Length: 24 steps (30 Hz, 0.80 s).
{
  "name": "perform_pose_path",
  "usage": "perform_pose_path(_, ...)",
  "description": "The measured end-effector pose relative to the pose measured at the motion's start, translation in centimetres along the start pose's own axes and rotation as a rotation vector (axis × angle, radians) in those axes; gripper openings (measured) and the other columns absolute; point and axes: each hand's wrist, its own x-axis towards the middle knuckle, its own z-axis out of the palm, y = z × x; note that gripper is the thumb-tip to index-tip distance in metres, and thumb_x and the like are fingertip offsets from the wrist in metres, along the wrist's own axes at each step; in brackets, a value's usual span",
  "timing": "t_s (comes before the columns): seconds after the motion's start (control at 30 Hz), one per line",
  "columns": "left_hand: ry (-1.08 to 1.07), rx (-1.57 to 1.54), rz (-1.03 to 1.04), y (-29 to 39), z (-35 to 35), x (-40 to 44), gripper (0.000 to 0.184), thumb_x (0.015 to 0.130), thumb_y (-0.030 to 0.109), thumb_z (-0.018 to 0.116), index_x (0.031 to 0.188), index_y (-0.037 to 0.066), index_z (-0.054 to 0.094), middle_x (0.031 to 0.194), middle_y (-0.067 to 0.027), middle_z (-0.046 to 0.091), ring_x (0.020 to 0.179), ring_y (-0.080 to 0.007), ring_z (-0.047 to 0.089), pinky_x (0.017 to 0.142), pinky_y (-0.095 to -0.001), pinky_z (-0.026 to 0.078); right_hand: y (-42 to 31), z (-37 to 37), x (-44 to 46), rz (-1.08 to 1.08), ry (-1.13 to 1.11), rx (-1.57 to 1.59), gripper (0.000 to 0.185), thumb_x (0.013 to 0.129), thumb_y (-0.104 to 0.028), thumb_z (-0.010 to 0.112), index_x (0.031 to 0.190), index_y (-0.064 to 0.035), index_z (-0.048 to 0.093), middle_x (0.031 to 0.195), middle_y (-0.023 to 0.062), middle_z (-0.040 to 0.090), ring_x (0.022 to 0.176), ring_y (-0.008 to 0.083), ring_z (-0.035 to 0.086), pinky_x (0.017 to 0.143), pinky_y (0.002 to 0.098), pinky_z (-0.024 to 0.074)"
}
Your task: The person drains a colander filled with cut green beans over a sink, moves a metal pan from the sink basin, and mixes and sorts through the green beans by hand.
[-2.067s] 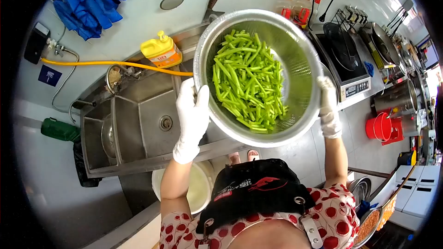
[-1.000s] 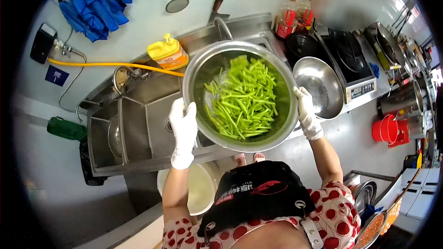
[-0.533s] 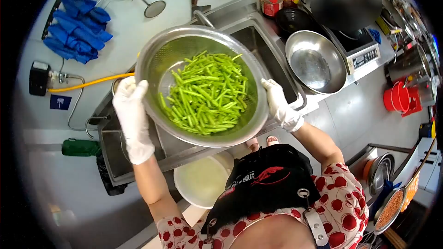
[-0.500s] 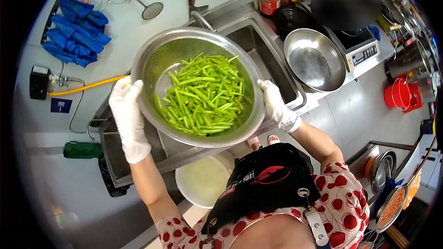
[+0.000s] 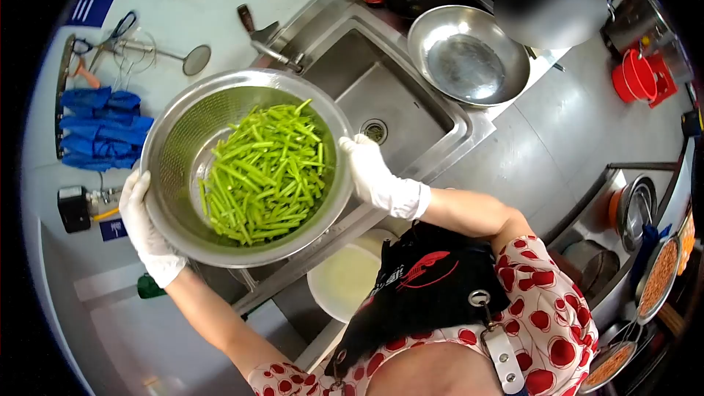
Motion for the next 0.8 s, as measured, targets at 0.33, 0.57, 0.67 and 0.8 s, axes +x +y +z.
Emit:
perform_pose_path(0.33, -0.004, -0.049, -0.069, 0.5, 1.2, -1.7, 0.022, 0.087, 0.014, 0.052, 0.101, 0.000, 0.061, 0.095, -0.0071, 0.063, 0.083, -0.0154, 0.058, 0.077, -0.0271, 0.046, 1.4, 1.2, -1.2, -0.176, -0.036, 0.012, 0.018, 0.093, -0.013, 0.048, 0.100, 0.0038, 0.051, 0.089, 0.0078, 0.055, 0.081, 0.0135, 0.046, 0.076, 0.0293, 0.0419)
perform_pose_path(0.57, 0.006, 0.015, -0.078, -0.1, 0.7, -1.0, 0.024, 0.087, 0.014, 0.052, 0.102, -0.002, 0.061, 0.095, -0.0090, 0.063, 0.083, -0.0163, 0.059, 0.077, -0.0286, 0.047, 0.8, 1.0, -1.9, -0.069, 0.017, 0.037, 0.017, 0.096, -0.019, 0.050, 0.095, -0.0026, 0.053, 0.084, -0.0004, 0.053, 0.077, 0.0088, 0.043, 0.073, 0.0249, 0.0394)
perform_pose_path(0.67, 0.001, 0.034, -0.124, -0.7, -0.1, -0.7, 0.025, 0.087, 0.015, 0.051, 0.102, -0.003, 0.060, 0.095, -0.0093, 0.063, 0.083, -0.0165, 0.059, 0.077, -0.0290, 0.047, 0.4, 1.2, -1.7, -0.051, 0.004, 0.057, 0.018, 0.096, -0.020, 0.049, 0.087, -0.0050, 0.050, 0.078, -0.0021, 0.048, 0.072, 0.0078, 0.038, 0.069, 0.0245, 0.0371)
perform_pose_path(0.8, -0.001, -0.019, -0.149, -0.7, 0.7, -0.9, 0.026, 0.087, 0.015, 0.050, 0.103, -0.003, 0.060, 0.095, -0.0094, 0.063, 0.083, -0.0169, 0.059, 0.077, -0.0292, 0.047, 0.9, 1.4, -1.7, -0.057, 0.034, 0.047, 0.017, 0.096, -0.019, 0.048, 0.088, -0.0034, 0.049, 0.079, 0.0022, 0.051, 0.071, 0.0108, 0.043, 0.068, 0.0281, 0.0421)
